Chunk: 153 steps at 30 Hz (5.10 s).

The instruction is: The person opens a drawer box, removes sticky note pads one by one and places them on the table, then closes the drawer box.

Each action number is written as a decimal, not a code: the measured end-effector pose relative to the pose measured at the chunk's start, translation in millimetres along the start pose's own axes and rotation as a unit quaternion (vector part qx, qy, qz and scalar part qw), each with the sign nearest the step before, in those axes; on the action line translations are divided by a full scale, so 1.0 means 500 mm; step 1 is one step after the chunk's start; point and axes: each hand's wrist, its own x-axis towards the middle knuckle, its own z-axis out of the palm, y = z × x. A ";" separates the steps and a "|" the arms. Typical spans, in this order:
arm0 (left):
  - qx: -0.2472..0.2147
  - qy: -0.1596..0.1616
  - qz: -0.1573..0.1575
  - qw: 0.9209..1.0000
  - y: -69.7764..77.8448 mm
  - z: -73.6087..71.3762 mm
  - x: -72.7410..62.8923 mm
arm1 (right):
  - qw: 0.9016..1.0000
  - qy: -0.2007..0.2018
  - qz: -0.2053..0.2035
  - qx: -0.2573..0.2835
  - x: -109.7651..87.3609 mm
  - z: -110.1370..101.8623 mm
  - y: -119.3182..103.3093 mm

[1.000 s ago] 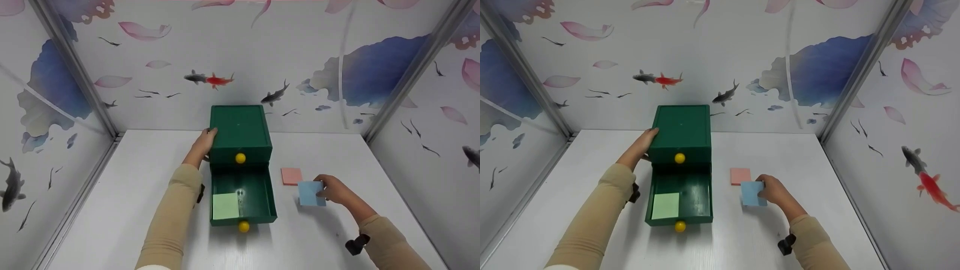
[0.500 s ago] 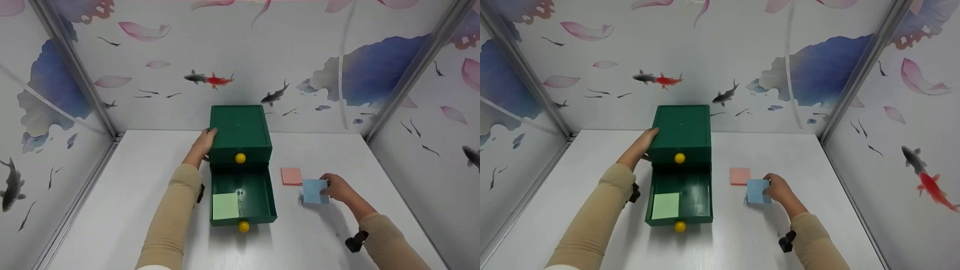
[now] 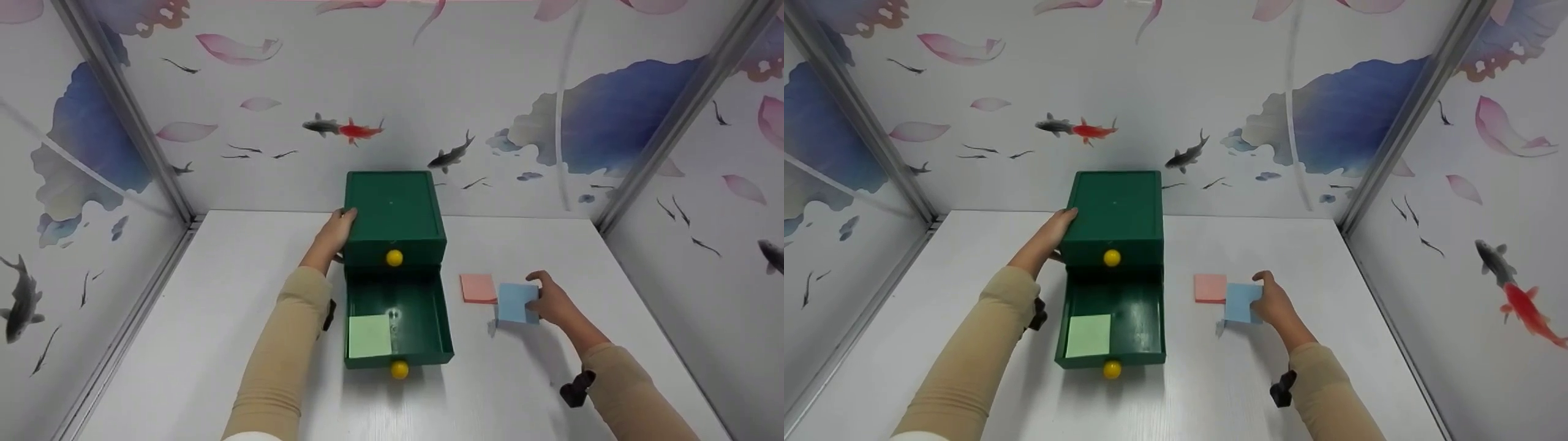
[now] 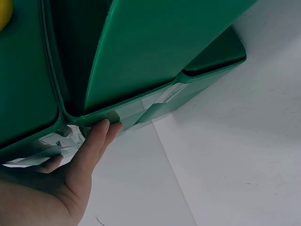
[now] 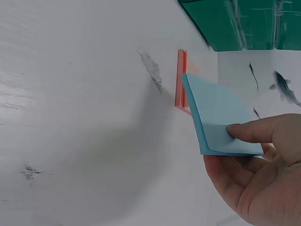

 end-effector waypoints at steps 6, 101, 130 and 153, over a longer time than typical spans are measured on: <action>-0.008 -0.003 0.000 1.000 0.004 0.000 -0.003 | 0.999 0.032 -0.014 -0.016 0.011 -0.003 0.009; -0.006 -0.002 -0.004 1.000 0.004 0.000 0.002 | 0.992 0.044 0.112 -0.039 0.143 0.028 0.066; -0.006 0.006 -0.005 1.000 0.006 0.002 0.000 | 0.994 0.010 0.054 -0.095 0.123 0.014 0.021; 0.000 0.004 -0.006 1.000 0.001 0.000 -0.004 | 0.992 -0.077 -0.037 -0.092 0.058 0.040 -0.051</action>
